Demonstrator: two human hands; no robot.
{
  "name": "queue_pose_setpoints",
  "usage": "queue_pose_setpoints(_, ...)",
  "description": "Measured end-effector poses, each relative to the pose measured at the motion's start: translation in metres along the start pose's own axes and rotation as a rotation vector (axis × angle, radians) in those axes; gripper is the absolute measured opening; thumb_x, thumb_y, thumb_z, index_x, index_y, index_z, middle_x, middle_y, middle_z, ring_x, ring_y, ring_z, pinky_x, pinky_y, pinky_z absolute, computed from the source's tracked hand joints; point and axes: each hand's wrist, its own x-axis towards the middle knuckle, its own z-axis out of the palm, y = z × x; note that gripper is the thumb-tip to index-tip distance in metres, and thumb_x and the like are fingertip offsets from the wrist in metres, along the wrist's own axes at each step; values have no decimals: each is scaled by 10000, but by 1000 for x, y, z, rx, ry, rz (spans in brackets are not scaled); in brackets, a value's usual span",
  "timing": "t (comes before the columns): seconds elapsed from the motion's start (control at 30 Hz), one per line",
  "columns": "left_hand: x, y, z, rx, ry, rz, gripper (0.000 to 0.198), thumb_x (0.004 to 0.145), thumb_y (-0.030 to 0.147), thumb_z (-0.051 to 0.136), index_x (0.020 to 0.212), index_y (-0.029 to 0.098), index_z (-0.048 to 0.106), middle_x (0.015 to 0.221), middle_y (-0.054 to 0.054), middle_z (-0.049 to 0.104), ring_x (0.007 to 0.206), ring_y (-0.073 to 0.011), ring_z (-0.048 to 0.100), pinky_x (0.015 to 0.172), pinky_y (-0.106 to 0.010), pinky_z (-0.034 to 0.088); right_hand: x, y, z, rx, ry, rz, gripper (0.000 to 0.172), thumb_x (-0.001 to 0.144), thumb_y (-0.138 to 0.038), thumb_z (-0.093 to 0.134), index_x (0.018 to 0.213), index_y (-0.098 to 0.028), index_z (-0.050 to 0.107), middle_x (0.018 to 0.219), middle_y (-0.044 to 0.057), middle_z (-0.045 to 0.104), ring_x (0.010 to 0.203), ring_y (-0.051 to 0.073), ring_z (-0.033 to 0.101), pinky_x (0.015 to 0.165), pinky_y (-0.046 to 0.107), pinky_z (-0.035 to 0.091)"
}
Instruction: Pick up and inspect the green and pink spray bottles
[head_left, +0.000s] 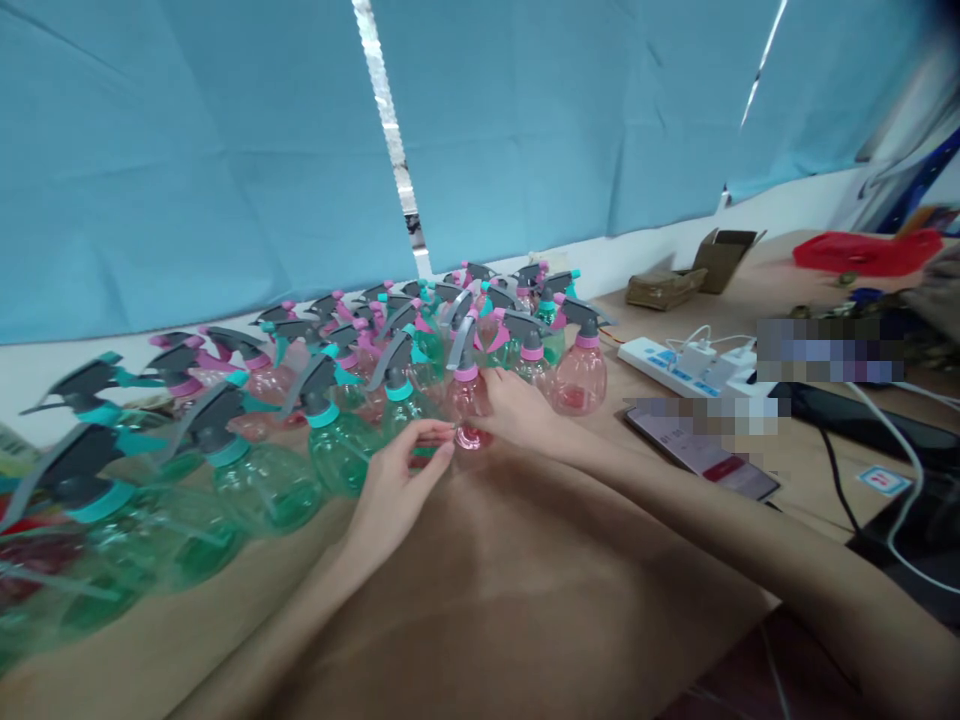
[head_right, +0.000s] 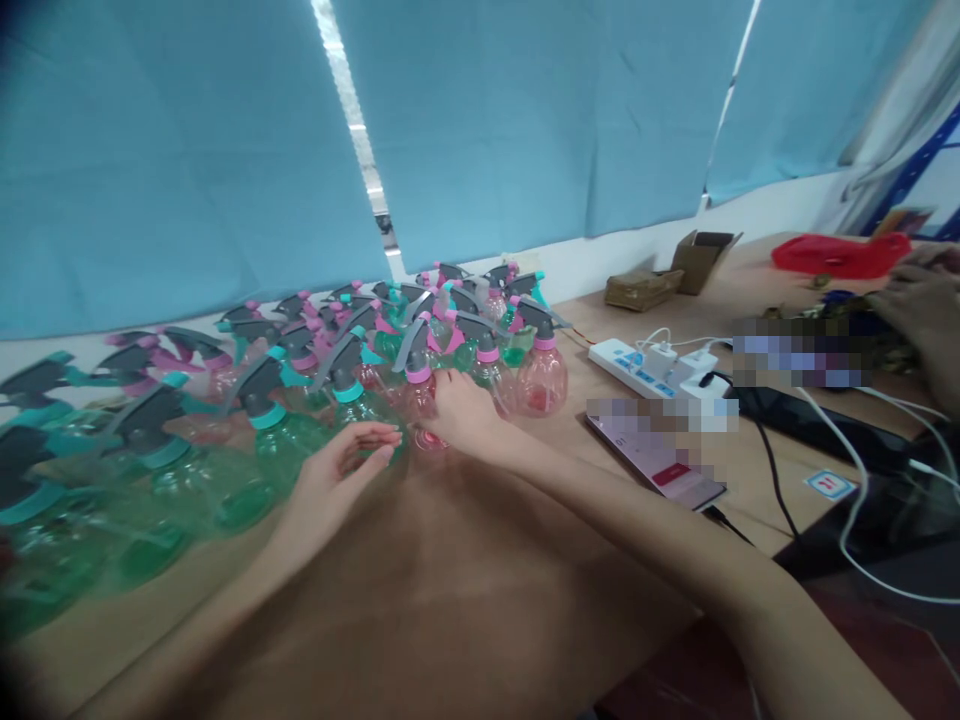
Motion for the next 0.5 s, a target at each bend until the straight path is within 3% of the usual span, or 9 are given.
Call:
queue_pose_setpoints(0.13, 4, -5, 7, -44, -40, -20, 199, 863, 351, 501, 996, 221, 572, 1019, -54, 662, 960, -217, 631, 842, -381, 483, 0, -1, 0, 17, 20, 4, 648, 718, -321, 659, 1259, -82, 396, 1151, 203, 584, 1045, 331, 568, 797, 427, 472)
queue_pose_setpoints(0.23, 11, -9, 10, -96, -51, -46, 224, 856, 378, 505, 1005, 227, 574, 974, -56, 672, 927, -227, 641, 804, -386, 500, -12, 6, -10, 83, 90, -24, 718, 745, -387, 645, 1329, -110, 333, 1257, 198, 531, 1114, 323, 537, 848, 438, 458)
queue_pose_setpoints(0.33, 21, -9, 15, -160, -63, -58, 232, 839, 389, 519, 969, 210, 588, 926, -65, 678, 875, -233, 653, 757, -384, 518, -26, 21, -27, 159, 159, -13, 560, 796, -478, 578, 1237, -153, 461, 1168, 155, 606, 1048, 298, 584, 843, 439, 460)
queue_pose_setpoints(0.43, 30, -5, 25, -250, -102, -73, 236, 837, 383, 518, 961, 194, 585, 907, -65, 677, 848, -219, 662, 761, -381, 522, -33, 43, -43, 169, 232, 34, 355, 814, -453, 567, 1037, -177, 578, 998, 103, 673, 892, 260, 635, 790, 411, 476)
queue_pose_setpoints(0.5, 34, -1, 32, -293, -133, -76, 235, 842, 379, 514, 966, 192, 583, 914, -68, 675, 854, -212, 662, 761, -374, 524, -32, 55, -49, 150, 279, 90, 315, 805, -432, 585, 979, -170, 588, 953, 95, 675, 816, 248, 639, 755, 404, 479)
